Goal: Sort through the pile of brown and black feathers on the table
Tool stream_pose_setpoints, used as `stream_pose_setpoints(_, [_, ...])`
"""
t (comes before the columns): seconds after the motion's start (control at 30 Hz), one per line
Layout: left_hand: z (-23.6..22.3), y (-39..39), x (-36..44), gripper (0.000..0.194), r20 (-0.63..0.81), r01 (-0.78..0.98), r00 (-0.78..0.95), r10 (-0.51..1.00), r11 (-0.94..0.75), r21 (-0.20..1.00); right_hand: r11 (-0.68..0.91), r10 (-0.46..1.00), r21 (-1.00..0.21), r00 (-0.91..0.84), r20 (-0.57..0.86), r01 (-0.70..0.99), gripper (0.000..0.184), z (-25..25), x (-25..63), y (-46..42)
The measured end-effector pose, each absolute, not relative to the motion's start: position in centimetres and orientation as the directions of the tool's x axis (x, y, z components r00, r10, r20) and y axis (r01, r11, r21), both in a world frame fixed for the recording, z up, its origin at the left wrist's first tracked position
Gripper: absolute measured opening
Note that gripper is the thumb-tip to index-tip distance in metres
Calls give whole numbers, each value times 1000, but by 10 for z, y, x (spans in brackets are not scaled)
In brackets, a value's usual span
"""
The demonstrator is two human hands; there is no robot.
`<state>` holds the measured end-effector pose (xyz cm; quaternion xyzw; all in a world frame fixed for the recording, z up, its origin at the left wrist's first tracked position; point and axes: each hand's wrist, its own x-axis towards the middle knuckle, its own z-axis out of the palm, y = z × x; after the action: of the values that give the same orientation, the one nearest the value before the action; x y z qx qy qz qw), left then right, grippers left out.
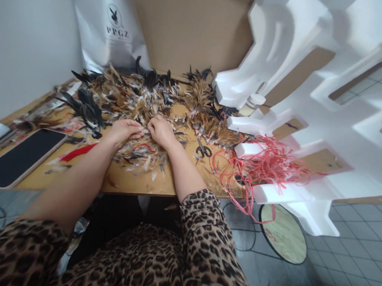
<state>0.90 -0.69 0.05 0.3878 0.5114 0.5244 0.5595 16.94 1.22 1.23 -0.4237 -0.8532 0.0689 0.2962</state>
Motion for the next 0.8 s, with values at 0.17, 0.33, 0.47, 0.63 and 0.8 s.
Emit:
stream_pose_setpoints(0.17, [2, -8, 8, 11, -240, -276, 0, 971, 231, 933, 633, 767, -441, -441, 466, 636, 16, 11, 165, 9])
stream_pose_setpoints(0.33, [-3, -7, 8, 16, -246, -293, 78, 966, 258, 921, 619, 780, -478, -419, 464, 623, 14, 11, 163, 8])
stream_pose_setpoints(0.47, [-4, -8, 8, 21, -247, -343, 124, 961, 275, 898, 613, 785, -502, -399, 474, 610, 14, 12, 161, 6])
stream_pose_setpoints(0.63, [2, -9, 6, 20, -261, -429, 154, 953, 303, 851, 583, 795, -592, -238, 558, 557, 15, 12, 163, 10])
stream_pose_setpoints(0.8, [6, -7, 2, 19, -253, -562, 239, 938, 345, 752, 340, 916, -906, 130, 380, 251, 15, 11, 171, 23])
